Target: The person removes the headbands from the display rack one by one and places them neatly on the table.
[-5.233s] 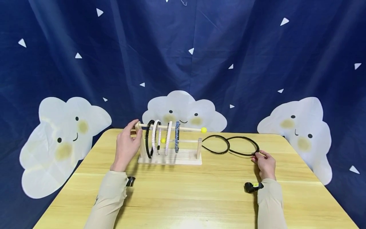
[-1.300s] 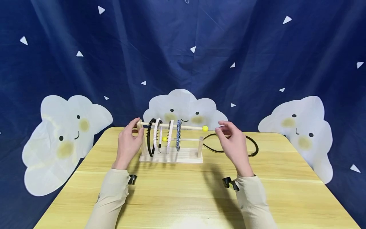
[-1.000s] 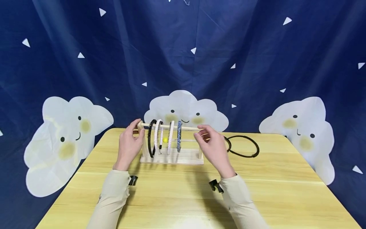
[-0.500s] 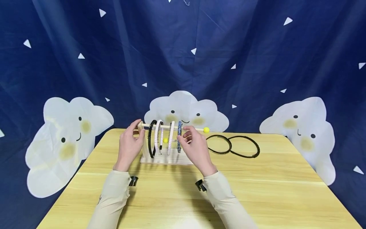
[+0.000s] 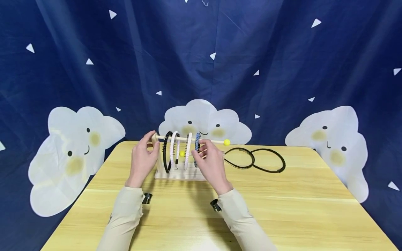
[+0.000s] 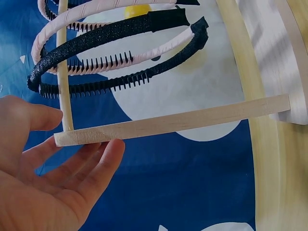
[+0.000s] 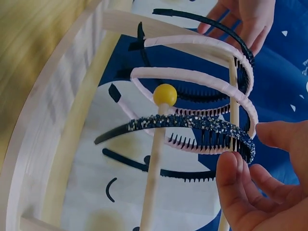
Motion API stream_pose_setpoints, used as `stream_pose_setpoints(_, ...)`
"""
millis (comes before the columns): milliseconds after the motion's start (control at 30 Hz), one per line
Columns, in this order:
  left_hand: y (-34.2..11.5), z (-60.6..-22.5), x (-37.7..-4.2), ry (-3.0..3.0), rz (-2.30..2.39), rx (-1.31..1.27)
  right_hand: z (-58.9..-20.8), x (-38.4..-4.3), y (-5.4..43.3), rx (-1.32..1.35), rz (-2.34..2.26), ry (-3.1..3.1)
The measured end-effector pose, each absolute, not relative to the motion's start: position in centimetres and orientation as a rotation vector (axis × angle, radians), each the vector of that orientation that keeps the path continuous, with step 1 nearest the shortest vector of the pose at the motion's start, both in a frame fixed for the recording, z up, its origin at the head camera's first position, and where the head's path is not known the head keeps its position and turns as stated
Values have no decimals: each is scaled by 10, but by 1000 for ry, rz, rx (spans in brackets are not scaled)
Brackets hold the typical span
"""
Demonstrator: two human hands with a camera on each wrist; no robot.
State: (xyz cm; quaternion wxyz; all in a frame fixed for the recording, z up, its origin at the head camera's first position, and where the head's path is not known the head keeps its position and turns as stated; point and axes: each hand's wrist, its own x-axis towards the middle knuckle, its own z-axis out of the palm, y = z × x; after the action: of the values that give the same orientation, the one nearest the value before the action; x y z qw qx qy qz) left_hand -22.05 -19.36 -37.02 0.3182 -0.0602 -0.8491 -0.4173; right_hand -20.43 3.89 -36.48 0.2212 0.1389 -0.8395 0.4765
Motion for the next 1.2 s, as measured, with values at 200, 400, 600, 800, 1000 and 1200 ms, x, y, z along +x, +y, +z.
stream_pose_setpoints(200,-193,-370,-220,-2242,-1095,-154,-366,-206,35,334,1324,-2317)
stream_pose_setpoints(400,-193,-371,-220,-2250,-1096,-150,-368,-208,34,323,1303,-2318)
stream_pose_setpoints(600,-194,-370,-220,-2242,-1093,-154,-367,-209,36,310,1294,-2315)
stream_pose_setpoints(800,-193,-370,-220,-2239,-1099,-155,-365,-207,37,305,1280,-2321)
stream_pose_setpoints(1000,-193,-370,-219,-2236,-1098,-152,-363,-206,39,294,1302,-2338)
stream_pose_setpoints(1200,-193,-370,-219,-2237,-1108,-154,-361,-203,43,286,1308,-2332)
